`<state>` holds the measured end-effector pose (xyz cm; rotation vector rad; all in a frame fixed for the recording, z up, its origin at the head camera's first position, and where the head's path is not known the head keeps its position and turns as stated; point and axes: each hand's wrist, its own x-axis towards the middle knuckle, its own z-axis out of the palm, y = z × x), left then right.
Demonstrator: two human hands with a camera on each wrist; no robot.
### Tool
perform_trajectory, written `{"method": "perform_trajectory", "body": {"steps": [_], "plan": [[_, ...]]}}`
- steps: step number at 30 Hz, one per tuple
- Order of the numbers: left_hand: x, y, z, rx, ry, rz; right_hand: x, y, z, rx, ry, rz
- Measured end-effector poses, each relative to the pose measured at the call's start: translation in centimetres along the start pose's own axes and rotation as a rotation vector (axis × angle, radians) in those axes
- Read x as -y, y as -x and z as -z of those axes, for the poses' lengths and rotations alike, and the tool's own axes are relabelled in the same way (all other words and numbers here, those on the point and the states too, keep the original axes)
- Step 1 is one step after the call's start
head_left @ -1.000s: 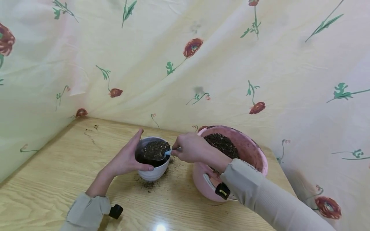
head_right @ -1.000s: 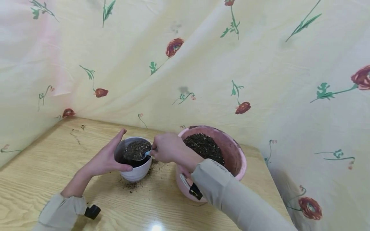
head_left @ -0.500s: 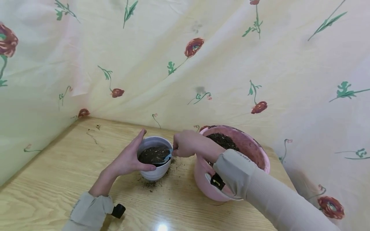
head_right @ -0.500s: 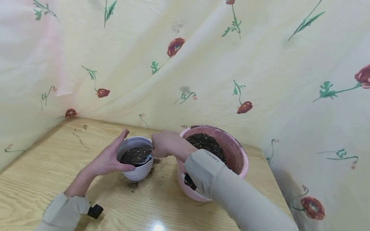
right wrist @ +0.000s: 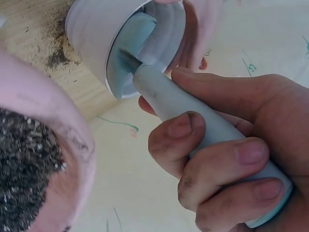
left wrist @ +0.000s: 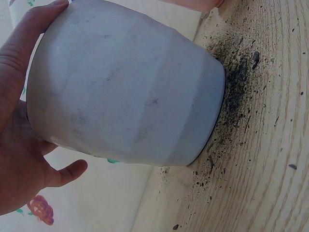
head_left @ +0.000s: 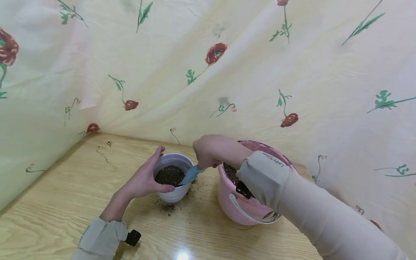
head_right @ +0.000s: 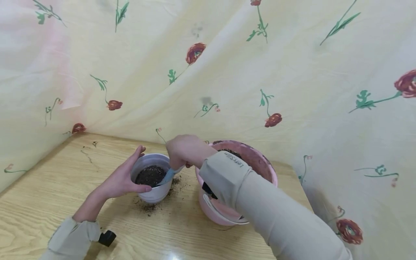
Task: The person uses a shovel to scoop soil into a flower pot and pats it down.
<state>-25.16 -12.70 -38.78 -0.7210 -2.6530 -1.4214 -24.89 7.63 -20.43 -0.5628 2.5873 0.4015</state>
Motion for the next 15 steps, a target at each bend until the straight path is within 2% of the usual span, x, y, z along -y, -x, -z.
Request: {"method": "perform_trajectory", "body": {"steps": [8,15], "plan": [[0.0,0.0,-0.1,-0.006,-0.007,-0.005,0.4,1.3,-0.2,-0.117,0.141,-0.012],[0.0,0.1,-0.2,-0.008,-0.006,-0.004,0.5,2.0,-0.1,-0.133,0.157,-0.019]]}}
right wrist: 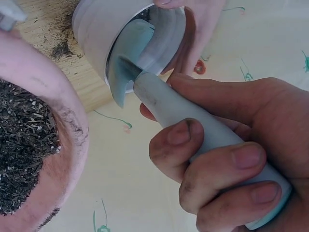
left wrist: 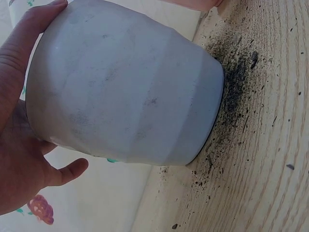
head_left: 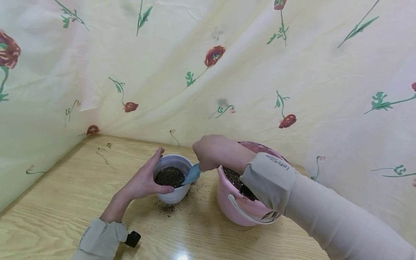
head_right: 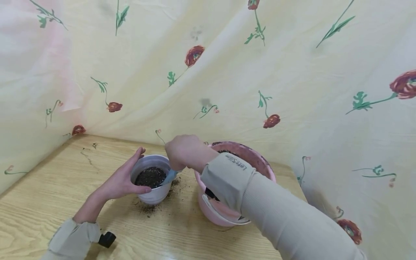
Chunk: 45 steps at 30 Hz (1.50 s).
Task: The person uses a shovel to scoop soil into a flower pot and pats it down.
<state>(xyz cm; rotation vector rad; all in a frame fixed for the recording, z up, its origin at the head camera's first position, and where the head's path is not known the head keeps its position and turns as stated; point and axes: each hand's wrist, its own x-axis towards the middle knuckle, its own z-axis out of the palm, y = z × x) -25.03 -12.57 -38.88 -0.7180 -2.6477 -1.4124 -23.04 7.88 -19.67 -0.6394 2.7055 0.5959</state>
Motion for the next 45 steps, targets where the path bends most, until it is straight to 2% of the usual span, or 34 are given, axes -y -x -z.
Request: {"method": "perform_trajectory", "body": {"steps": [4,9,14,18,22,26,29,36,45], "plan": [[0.0,-0.1,-0.1,0.0,-0.006,-0.006,-1.0,0.5,-0.3,-0.022,-0.033,0.037],[0.0,-0.3,-0.1,0.002,-0.022,-0.03,-3.5,1.7,-1.3,-0.073,-0.129,0.136],[-0.2,-0.5,-0.1,0.002,-0.042,-0.039,-5.9,3.4,-2.3,-0.163,-0.227,0.21],[-0.8,-0.4,-0.2,-0.019,-0.053,-0.034,-7.2,4.6,-3.1,-0.228,-0.289,0.233],[-1.9,-0.4,-0.6,-0.037,-0.046,-0.071,-8.3,5.7,-3.9,-0.303,-0.35,0.264],[-3.0,-0.8,-1.1,-0.027,-0.052,-0.115,-9.3,6.8,-4.6,-0.378,-0.402,0.243],[-3.9,-1.3,-1.5,-0.005,-0.064,-0.13,-9.9,7.5,-5.1,-0.403,-0.419,0.204],[-5.7,-2.9,-2.7,0.045,-0.062,-0.17,-11.5,9.0,-6.2,-0.432,-0.463,0.145],[-7.5,-4.9,-4.2,0.119,-0.036,-0.218,-12.9,10.4,-8.2,-0.481,-0.448,0.092]]}}
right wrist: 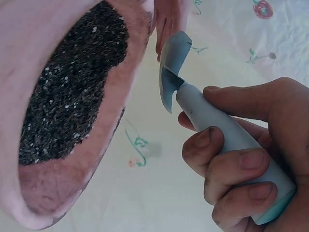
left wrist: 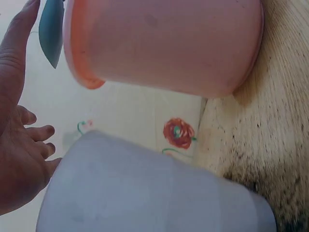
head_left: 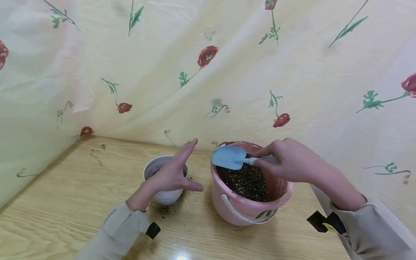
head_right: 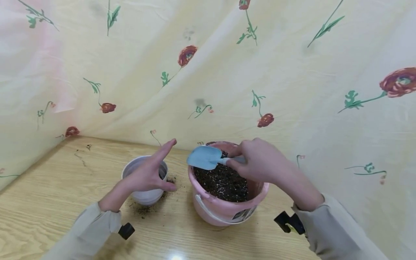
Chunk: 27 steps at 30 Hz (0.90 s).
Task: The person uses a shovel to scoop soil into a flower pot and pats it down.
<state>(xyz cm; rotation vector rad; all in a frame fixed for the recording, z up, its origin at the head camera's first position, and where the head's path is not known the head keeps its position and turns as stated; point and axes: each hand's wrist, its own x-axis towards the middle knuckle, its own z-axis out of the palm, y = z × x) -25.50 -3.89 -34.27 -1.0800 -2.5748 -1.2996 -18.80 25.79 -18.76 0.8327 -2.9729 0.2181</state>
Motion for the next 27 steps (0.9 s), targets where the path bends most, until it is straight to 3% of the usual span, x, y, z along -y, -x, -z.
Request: {"method": "perform_trajectory", "body": {"steps": [13,27], "plan": [[-2.0,-2.9,-1.6,0.078,0.011,-0.011,-2.5,2.5,-1.1,-0.035,0.02,-0.095],[-2.6,-5.4,-3.2,0.166,0.045,-0.011,-4.6,3.7,-2.4,0.002,0.067,-0.193]]}}
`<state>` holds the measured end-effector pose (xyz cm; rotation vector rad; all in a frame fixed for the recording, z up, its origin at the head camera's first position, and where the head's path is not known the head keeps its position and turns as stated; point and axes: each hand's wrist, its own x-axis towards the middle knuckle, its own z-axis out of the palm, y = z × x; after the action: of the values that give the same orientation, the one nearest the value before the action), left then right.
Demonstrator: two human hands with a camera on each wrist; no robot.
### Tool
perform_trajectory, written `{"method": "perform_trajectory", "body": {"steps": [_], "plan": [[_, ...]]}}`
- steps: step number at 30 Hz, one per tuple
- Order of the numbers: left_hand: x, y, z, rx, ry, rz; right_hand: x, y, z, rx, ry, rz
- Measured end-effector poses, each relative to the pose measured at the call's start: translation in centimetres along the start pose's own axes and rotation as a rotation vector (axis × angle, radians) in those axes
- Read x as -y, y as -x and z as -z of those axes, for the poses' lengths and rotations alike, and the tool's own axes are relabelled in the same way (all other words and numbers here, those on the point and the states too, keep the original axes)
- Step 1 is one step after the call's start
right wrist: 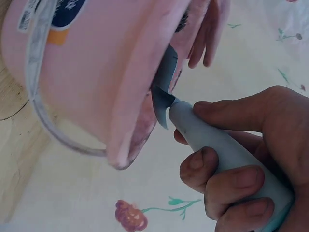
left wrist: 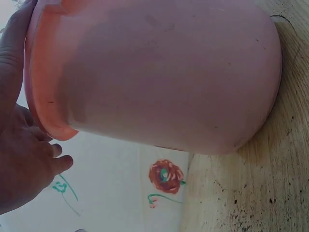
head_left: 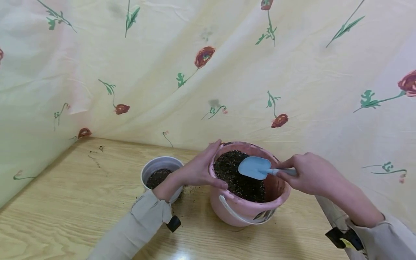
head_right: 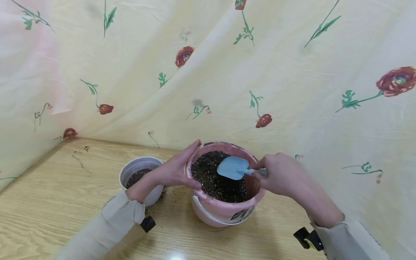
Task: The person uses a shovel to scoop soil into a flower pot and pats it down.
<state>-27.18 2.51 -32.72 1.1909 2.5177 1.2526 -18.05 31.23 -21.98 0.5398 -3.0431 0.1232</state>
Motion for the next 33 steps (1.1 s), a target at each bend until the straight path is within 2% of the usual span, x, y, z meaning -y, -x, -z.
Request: {"method": "perform_trajectory", "body": {"steps": [5,12,21,33], "plan": [[0.1,-0.4,-0.1,0.027,0.038,0.006,-0.9,-0.1,-0.4,0.04,0.03,-0.042],[0.2,-0.4,-0.2,0.044,0.072,0.02,-1.5,-0.4,-0.7,0.062,0.085,-0.058],[0.2,-0.4,-0.2,0.049,0.064,0.04,-0.9,-0.8,-0.8,0.093,0.172,-0.096],[0.1,-0.5,0.0,0.063,0.073,0.011,-0.2,-2.0,-1.5,0.083,0.229,-0.105]]}}
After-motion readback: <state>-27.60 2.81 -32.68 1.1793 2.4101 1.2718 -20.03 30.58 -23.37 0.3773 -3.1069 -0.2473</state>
